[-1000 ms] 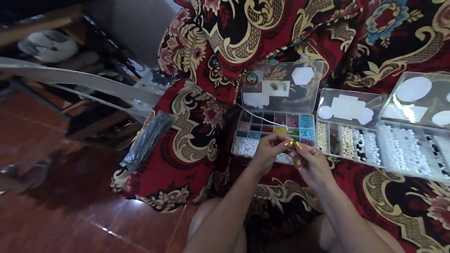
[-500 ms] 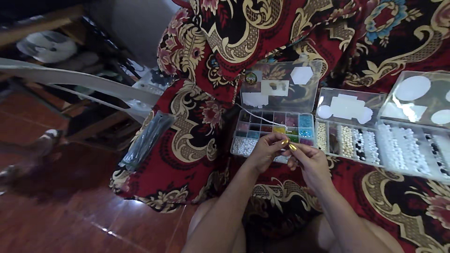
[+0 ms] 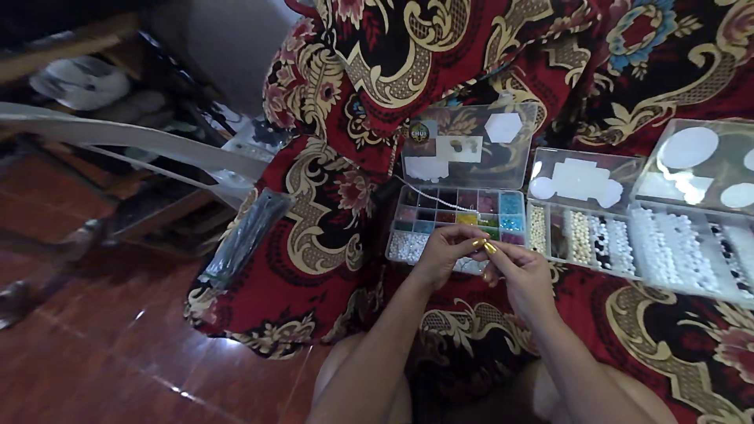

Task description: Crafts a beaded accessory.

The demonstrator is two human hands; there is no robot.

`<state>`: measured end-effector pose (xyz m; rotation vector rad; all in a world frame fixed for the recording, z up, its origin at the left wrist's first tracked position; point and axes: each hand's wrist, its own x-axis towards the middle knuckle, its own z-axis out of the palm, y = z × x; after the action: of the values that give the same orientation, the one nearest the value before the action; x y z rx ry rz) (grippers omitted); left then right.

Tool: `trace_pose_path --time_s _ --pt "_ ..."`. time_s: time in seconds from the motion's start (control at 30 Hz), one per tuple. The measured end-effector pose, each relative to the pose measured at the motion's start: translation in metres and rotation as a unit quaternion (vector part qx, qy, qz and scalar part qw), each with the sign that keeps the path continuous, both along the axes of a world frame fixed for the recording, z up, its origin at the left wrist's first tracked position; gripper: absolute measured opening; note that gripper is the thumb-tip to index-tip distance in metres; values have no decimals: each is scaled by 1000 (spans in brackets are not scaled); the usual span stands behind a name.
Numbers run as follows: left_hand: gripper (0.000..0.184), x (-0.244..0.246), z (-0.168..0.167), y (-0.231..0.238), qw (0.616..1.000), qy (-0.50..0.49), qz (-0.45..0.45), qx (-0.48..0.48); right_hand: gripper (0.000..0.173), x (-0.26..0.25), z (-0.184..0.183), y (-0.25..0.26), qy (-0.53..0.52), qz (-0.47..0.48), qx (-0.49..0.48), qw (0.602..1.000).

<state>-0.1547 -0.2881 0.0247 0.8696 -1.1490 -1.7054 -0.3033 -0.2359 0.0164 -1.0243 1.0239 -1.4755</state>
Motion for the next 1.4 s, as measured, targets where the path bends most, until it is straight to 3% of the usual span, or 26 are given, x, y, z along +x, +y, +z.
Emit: trace_pose_path --time_s 0.73,1.03,1.27,1.4 --pt "11 -2 2 0 999 -31 41 14 21 1 -1 0 3 15 9 1000" --pt "14 -3 1 0 995 -76 58 -38 21 0 1 1 -7 29 25 999" --pt "12 2 10 0 986 -120 82 -77 32 -2 -4 -2 11 52 41 998" --pt "10 4 7 0 986 -132 71 -79 27 -1 -7 -2 28 66 30 997"
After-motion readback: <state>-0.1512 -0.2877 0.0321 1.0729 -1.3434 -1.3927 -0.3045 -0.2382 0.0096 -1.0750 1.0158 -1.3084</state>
